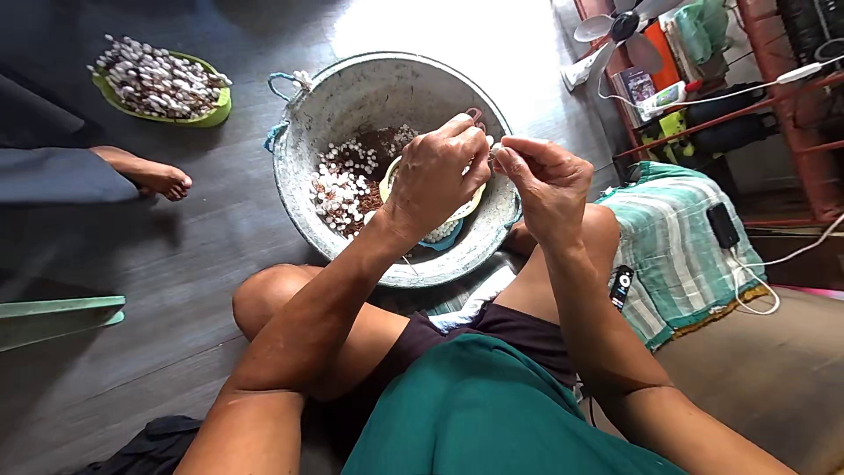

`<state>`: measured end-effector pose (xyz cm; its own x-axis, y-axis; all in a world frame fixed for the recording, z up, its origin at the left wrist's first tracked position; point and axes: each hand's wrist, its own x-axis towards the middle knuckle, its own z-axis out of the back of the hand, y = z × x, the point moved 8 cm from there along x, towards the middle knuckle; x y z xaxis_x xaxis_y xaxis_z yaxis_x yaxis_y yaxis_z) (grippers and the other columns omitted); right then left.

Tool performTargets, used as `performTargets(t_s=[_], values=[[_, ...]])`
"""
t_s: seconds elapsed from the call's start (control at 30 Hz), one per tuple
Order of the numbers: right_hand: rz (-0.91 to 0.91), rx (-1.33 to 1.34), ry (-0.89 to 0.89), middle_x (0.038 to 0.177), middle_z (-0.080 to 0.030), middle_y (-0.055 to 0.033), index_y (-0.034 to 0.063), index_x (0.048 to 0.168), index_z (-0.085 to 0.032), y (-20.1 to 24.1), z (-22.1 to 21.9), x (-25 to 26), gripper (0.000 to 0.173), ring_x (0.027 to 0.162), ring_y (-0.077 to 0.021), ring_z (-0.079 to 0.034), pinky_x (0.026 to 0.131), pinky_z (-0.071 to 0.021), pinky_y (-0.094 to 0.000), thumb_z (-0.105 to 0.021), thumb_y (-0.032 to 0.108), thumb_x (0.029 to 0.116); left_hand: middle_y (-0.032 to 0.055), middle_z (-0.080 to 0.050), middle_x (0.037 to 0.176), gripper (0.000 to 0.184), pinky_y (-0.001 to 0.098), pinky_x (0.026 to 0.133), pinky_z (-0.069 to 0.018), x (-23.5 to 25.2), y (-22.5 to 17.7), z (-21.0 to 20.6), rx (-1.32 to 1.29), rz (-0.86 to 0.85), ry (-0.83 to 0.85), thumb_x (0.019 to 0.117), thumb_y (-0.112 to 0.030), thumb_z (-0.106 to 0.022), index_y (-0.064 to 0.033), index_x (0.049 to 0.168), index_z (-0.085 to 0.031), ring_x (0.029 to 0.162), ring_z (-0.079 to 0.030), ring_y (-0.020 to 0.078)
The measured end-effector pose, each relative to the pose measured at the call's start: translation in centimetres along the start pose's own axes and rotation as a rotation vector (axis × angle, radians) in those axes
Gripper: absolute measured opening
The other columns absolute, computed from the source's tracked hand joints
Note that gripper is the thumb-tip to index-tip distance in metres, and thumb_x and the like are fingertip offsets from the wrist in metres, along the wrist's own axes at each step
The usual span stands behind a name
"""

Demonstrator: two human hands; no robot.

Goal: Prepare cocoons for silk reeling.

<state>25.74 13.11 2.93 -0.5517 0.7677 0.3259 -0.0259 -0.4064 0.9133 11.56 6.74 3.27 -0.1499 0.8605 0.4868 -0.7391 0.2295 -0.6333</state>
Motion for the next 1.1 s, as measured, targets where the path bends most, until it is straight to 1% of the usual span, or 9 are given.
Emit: performTargets(t_s=[0.2,0.33,0.43,0.63,0.8,0.9,0.97,1.03,1.1], values=[[0.075,-0.055,0.054,0.107,-0.074,-0.0078,-0.0017,0.126,-0.068,1.6,-0.7,-0.5,0.029,0.088,-0.0122,-0.073,0.078,-0.063,-0.0237,-0.067,0.0,0.0976,0.0047,-0.062,0.086,0.015,0.0286,0.061,-0.0505,0.2,0.1,1.5,-0.02,0.021,-0.044,0.0968,-0.014,-0.062,-0.0068,0.087,-0.071,0.069,-0.059,0.0125],[0.109,-0.103,0.032,0.105,-0.074,-0.0085,-0.0028,0.123,-0.069,2.1,-1.2,0.0,0.026,0.088,-0.013,-0.074,0.079,-0.0635,-0.025,-0.068,-0.001,0.0969,0.0039,-0.061,0.083,0.016,0.0303,0.061,-0.0497,0.2,-0.1,2.1,-0.015,0.014,-0.052,0.0967,-0.013,-0.062,-0.007,0.085,-0.07,0.069,-0.059,0.0136],[0.097,-0.086,0.002,0.101,-0.075,-0.01,-0.0049,0.118,-0.071,1.7,-1.5,0.9,0.022,0.086,-0.0161,-0.074,0.079,-0.0649,-0.0303,-0.07,-0.001,0.0957,0.0034,-0.058,0.081,0.016,0.0313,0.059,-0.048,0.1,-0.2,2.5,0.005,0.013,-0.065,0.0962,-0.014,-0.061,-0.0076,0.083,-0.069,0.066,-0.056,0.0143],[0.144,-0.136,0.04,0.102,-0.074,-0.0068,-0.002,0.121,-0.07,3.4,-2.1,0.4,0.025,0.083,-0.0099,-0.072,0.075,-0.0624,-0.022,-0.069,0.001,0.0967,0.0042,-0.058,0.079,0.017,0.0312,0.059,-0.0472,0.2,-0.3,3.3,0.026,-0.004,-0.082,0.0962,-0.012,-0.06,-0.007,0.082,-0.069,0.067,-0.057,0.0153],[0.148,-0.155,0.025,0.1,-0.074,-0.0084,-0.0018,0.115,-0.073,3.0,-2.9,1.8,0.021,0.084,-0.0137,-0.074,0.075,-0.0647,-0.0272,-0.072,0.002,0.0953,0.0037,-0.057,0.079,0.018,0.0323,0.059,-0.048,0.3,0.2,3.8,0.041,0.0,-0.089,0.0969,-0.014,-0.061,-0.0078,0.082,-0.068,0.066,-0.057,0.0153],[0.194,-0.275,0.049,0.105,-0.075,-0.0061,0.0024,0.125,-0.069,4.4,-3.3,2.3,0.028,0.089,-0.0116,-0.074,0.078,-0.0639,-0.0265,-0.07,0.009,0.0982,0.0007,-0.062,0.082,0.012,0.024,0.061,-0.0509,0.7,2.3,4.7,-0.203,0.101,-0.135,0.096,-0.013,-0.066,-0.0068,0.09,-0.074,0.068,-0.058,0.0075],[0.229,-0.296,0.009,0.11,-0.075,-0.0048,0.0029,0.132,-0.065,5.8,-2.9,2.8,0.034,0.095,-0.0131,-0.074,0.082,-0.0644,-0.0291,-0.069,0.011,0.0993,0.0029,-0.068,0.084,0.011,0.0232,0.063,-0.0556,1.1,4.5,5.3,-0.595,0.216,-0.189,0.0981,-0.007,-0.065,-0.0012,0.098,-0.074,0.068,-0.063,0.0078],[0.147,-0.12,-0.051,0.103,-0.073,-0.0046,0.0043,0.126,-0.066,4.9,-2.7,3.2,0.026,0.087,-0.0145,-0.073,0.077,-0.0637,-0.0318,-0.066,0.013,0.1017,0.0066,-0.069,0.082,0.011,0.0286,0.067,-0.058,1.2,6.4,5.4,-1.018,0.302,-0.264,0.1005,-0.004,-0.061,0.0022,0.101,-0.07,0.069,-0.065,0.0125],[-0.044,0.102,0.027,0.102,-0.073,-0.0059,0.0048,0.123,-0.067,2.6,-4.7,3.8,0.023,0.086,-0.0167,-0.072,0.079,-0.0635,-0.0357,-0.063,0.016,0.103,0.0038,-0.068,0.085,0.012,0.0298,0.072,-0.0575,1.2,7.7,5.4,-1.255,0.355,-0.321,0.101,-0.007,-0.058,-0.0026,0.101,-0.07,0.074,-0.064,0.0119]])
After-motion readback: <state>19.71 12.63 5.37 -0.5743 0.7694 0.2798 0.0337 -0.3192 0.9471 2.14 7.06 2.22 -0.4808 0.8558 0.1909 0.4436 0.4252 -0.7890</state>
